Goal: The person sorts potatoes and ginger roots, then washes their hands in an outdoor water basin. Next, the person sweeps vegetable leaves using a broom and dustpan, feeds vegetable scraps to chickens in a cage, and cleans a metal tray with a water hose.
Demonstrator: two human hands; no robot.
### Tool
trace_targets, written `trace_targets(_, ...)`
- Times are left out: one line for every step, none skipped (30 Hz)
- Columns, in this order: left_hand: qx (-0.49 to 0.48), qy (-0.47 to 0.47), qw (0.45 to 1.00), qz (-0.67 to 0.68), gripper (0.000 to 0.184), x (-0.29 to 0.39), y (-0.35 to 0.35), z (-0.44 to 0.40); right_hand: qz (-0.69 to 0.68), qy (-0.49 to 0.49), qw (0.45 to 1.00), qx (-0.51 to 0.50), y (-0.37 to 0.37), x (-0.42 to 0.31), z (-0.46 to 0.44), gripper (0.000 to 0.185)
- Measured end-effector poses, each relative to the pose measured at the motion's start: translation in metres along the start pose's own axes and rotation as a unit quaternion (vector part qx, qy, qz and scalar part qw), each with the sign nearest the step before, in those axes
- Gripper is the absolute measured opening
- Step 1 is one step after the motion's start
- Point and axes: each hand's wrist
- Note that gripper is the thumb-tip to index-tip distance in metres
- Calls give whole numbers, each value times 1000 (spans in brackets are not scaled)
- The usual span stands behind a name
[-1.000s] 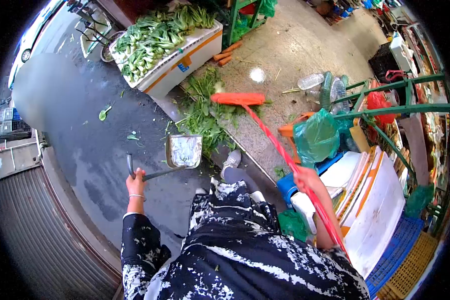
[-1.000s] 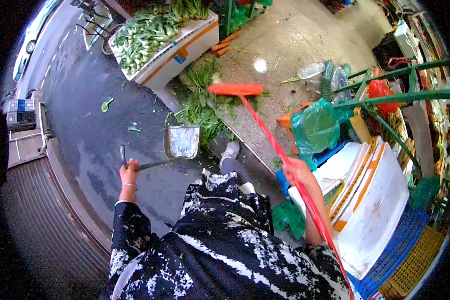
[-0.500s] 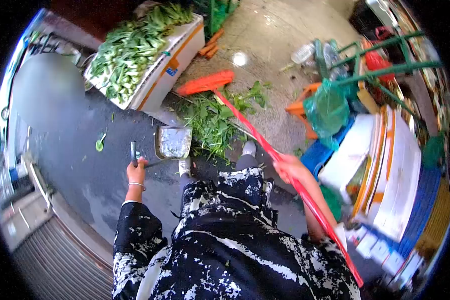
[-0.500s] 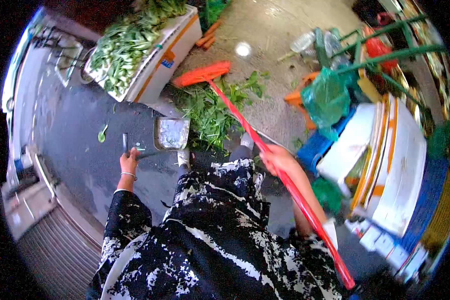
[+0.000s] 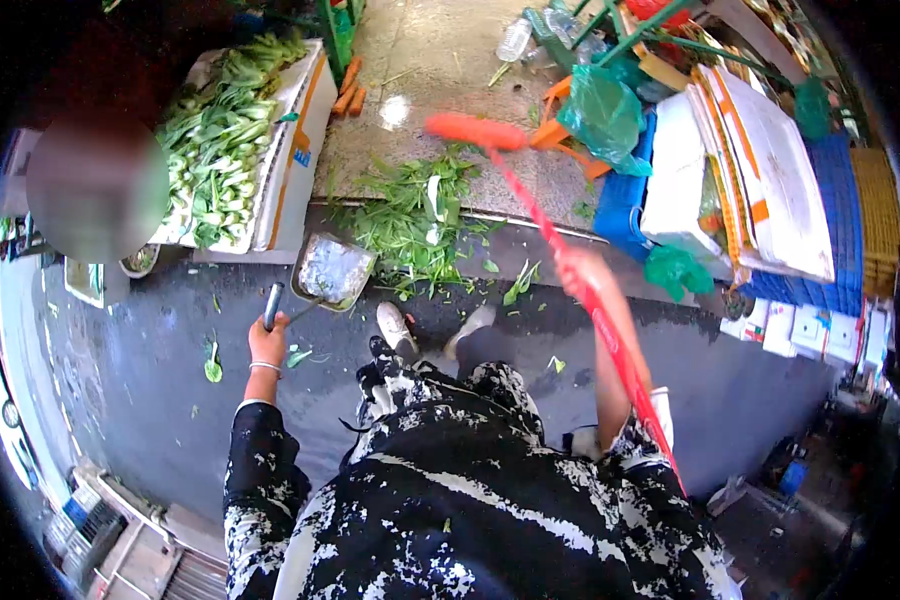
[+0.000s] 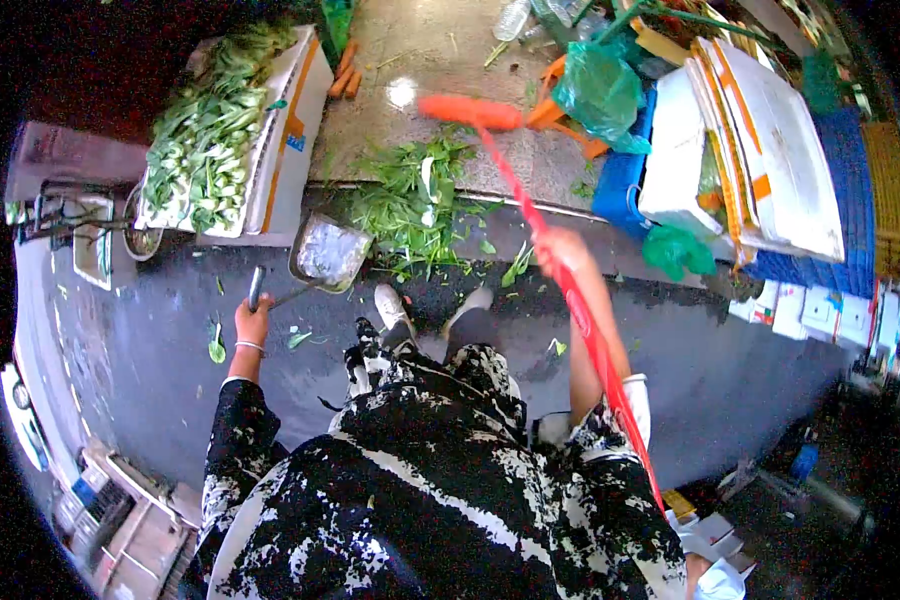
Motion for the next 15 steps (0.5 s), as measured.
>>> trace_targets(-4,-10,1000,2,29,-1,1,-6,-70,-15,996,-49,2,19,16,10)
trace_targets(5,-17,1000,-7,29,-6,2,-10,-136,-32,985,-99,3,47,37,11)
trace_targets(5,-12,1000,-15,29,-12,3,-4,-75,-37,995,-44,-1,64,68,11)
trace_targets(1,-13,1000,-16,29,-12,5,-3,-18,-35,999,3,-8,81,96,12)
trace_targets(5,-28,999,-27,30,-8,12,-10,2,-36,999,0,-14,91,123,11)
trace_targets(16,-43,998,-40,30,-5,17,-12,24,-33,999,-8,-16,91,142,11)
trace_targets(15,-27,998,-55,30,-21,19,-13,25,-30,999,-18,-18,82,152,11)
trace_targets(18,-26,997,-65,30,-20,24,-9,27,-27,999,-21,-23,78,162,12)
trace_targets(24,-13,998,-61,30,-17,28,-5,28,-24,999,-25,-26,80,166,12)
trace_targets(20,7,998,-54,30,-15,36,-5,72,3,996,-47,-35,71,157,11)
trace_targets(19,2,998,-55,30,-6,39,-3,110,45,990,-72,-37,64,132,10)
trace_targets(14,-3,998,-65,30,-18,39,-1,140,73,985,-73,-48,52,109,9)
trace_targets(22,10,999,-39,30,-42,37,-4,142,74,984,-80,-64,38,84,12)
trace_targets(28,25,999,-14,30,-55,35,-2,169,110,972,-120,-72,35,43,14)
trace_targets(25,33,998,-46,28,-38,40,4,197,111,965,-130,-86,23,13,15)
Point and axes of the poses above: each hand's wrist, its own z-axis away from the middle knuckle, its own y-axis out of the back of the hand, x = y × z, and after that the axes turned 9 degrees about -y, right-handed
